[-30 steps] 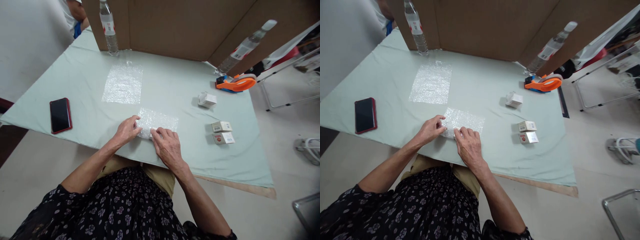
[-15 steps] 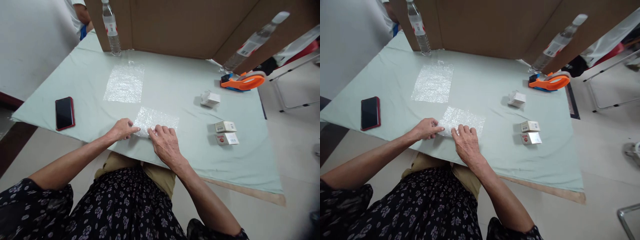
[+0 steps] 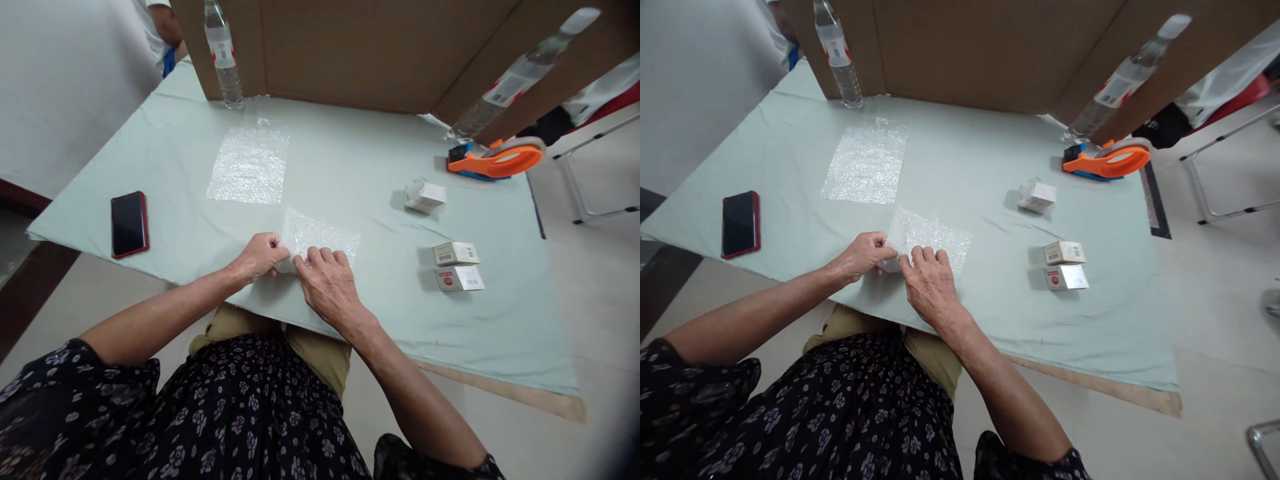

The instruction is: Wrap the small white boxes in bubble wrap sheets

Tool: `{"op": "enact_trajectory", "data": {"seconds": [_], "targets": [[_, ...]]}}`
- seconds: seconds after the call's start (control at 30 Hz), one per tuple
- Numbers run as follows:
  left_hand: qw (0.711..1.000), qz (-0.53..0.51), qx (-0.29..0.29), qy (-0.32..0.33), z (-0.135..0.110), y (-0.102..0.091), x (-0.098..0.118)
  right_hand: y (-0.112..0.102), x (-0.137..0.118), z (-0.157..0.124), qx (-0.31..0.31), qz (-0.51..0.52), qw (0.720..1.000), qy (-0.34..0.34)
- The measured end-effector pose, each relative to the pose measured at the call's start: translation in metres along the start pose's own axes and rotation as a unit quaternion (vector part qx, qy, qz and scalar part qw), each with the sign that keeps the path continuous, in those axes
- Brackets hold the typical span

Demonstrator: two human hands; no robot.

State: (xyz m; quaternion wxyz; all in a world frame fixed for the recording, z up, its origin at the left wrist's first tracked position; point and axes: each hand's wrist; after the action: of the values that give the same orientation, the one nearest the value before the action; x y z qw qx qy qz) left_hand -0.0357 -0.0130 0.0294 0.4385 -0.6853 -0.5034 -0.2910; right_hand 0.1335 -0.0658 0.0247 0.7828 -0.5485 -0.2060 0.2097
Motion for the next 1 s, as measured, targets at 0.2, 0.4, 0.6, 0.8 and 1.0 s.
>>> {"op": "enact_trajectory", "data": {"seconds": [0.2,0.4,0.6,0.8,1.0], "targets": [[0.998,-0.056,-0.03,-0.021,-0.003,0.009,0.005,-0.003,0.002,0.001,0.005,0.003,1.0,-0.004],[0.996,0.003,-0.075,0.043,-0.005,0.01,0.013,-0.008,0.005,-0.001,0.011,0.039,0.999,-0.001],[0.97,0.126,-0.161,0.133,-0.012,0.005,0.022,-0.007,0.011,-0.013,0.034,0.097,0.995,0.005],[0.828,0.349,-0.056,0.434,-0.015,0.011,0.0,-0.009,0.018,-0.03,0.111,0.189,0.973,0.073],[0.767,0.381,-0.033,0.515,-0.016,0.014,-0.009,-0.008,0.029,-0.078,0.114,0.233,0.885,0.387]]}}
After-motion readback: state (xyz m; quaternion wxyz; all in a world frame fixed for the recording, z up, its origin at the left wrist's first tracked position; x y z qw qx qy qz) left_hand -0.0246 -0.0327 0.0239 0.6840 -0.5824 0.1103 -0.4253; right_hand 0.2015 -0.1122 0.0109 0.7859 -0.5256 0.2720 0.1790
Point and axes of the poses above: each hand's wrist, its own z-axis towards the middle knuckle, its own y-axis out of the palm, x = y × z, and after that the axes turned 6 degrees about x, right-handed
